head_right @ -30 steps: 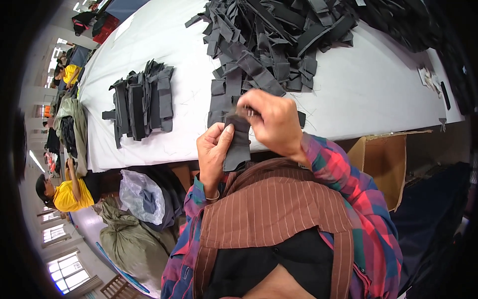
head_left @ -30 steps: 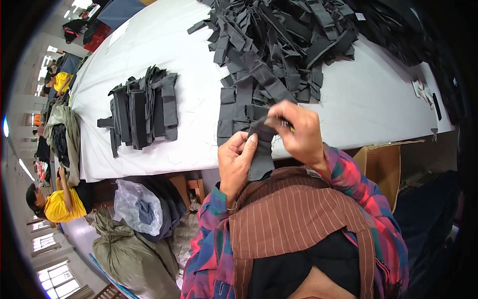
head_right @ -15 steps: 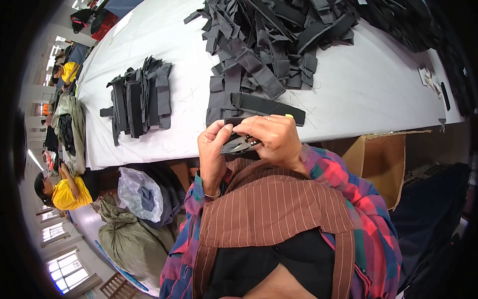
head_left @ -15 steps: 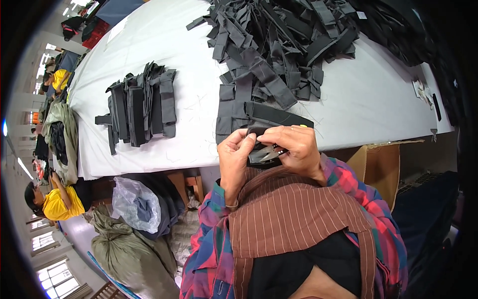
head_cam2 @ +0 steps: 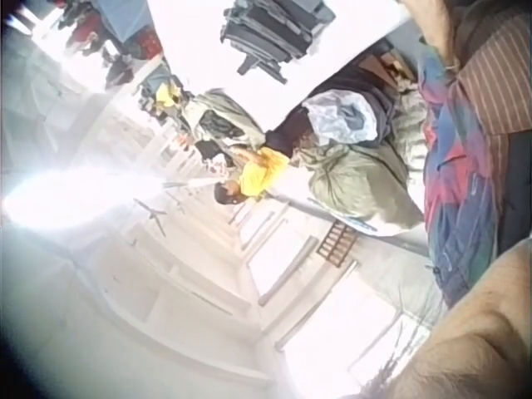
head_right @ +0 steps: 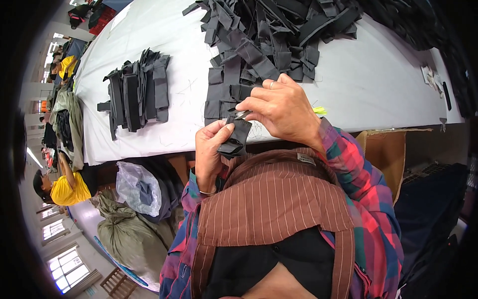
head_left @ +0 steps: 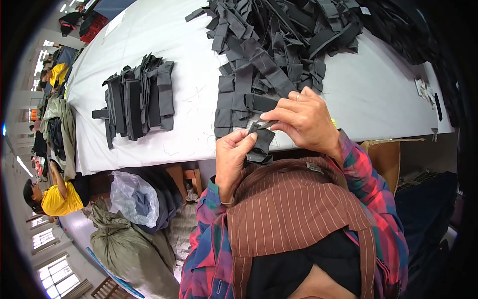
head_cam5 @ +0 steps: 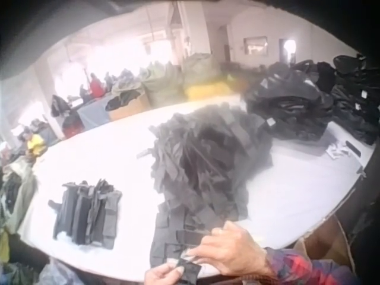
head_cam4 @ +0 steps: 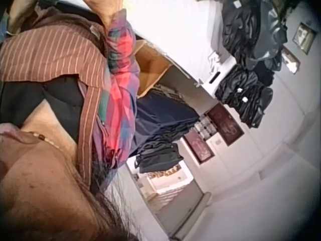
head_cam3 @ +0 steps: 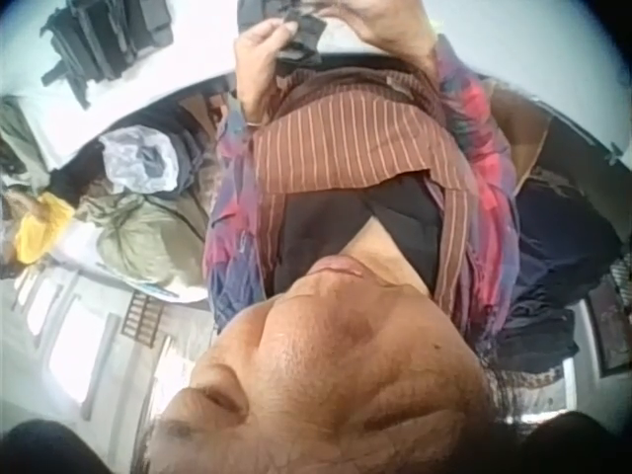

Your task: Trim loose threads from black fabric straps using small snips at a factory workbench.

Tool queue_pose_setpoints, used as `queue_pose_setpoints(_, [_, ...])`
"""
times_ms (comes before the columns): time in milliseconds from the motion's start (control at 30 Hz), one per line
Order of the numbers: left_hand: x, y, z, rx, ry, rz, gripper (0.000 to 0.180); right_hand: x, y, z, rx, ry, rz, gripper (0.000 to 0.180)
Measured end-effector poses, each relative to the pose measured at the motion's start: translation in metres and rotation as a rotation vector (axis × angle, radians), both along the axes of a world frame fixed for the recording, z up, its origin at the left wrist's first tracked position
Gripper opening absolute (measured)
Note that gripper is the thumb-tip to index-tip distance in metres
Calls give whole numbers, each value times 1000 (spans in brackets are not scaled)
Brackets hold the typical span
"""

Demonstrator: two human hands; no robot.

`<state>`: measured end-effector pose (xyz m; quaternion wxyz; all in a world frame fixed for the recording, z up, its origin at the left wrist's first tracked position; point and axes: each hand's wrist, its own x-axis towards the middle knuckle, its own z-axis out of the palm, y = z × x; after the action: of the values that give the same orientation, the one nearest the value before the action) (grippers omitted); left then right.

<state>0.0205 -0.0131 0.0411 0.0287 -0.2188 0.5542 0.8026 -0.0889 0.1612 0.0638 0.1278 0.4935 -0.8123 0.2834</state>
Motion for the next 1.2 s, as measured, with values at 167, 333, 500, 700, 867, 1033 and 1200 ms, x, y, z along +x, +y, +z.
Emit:
queue_pose_setpoints(167, [1,-4,-3,3,-12,-54,10,-3,-3,-2,-72,93,68,21])
queue_pose_setpoints(333, [1,-3,1,-5,-27,-68,11,-5,-2,-1,-51,114,100,20])
queue_pose_setpoints(500, [2,-6,-6,-55,-57,-105,13,-9,-1,-3,2,60,161,20])
queue_pose_setpoints(700, [0,-4,-8,-123,-74,-129,15,-9,1,-3,30,22,176,20])
queue_pose_setpoints(867, [1,-6,-11,-155,-61,-131,14,-6,1,-2,17,32,136,20])
queue_pose_setpoints(1033, [1,-8,-12,-152,-65,-131,13,-4,-1,-4,22,39,121,19])
queue_pose_setpoints(1200, [0,-8,-9,-126,-82,-152,13,-5,0,-6,-1,29,168,18])
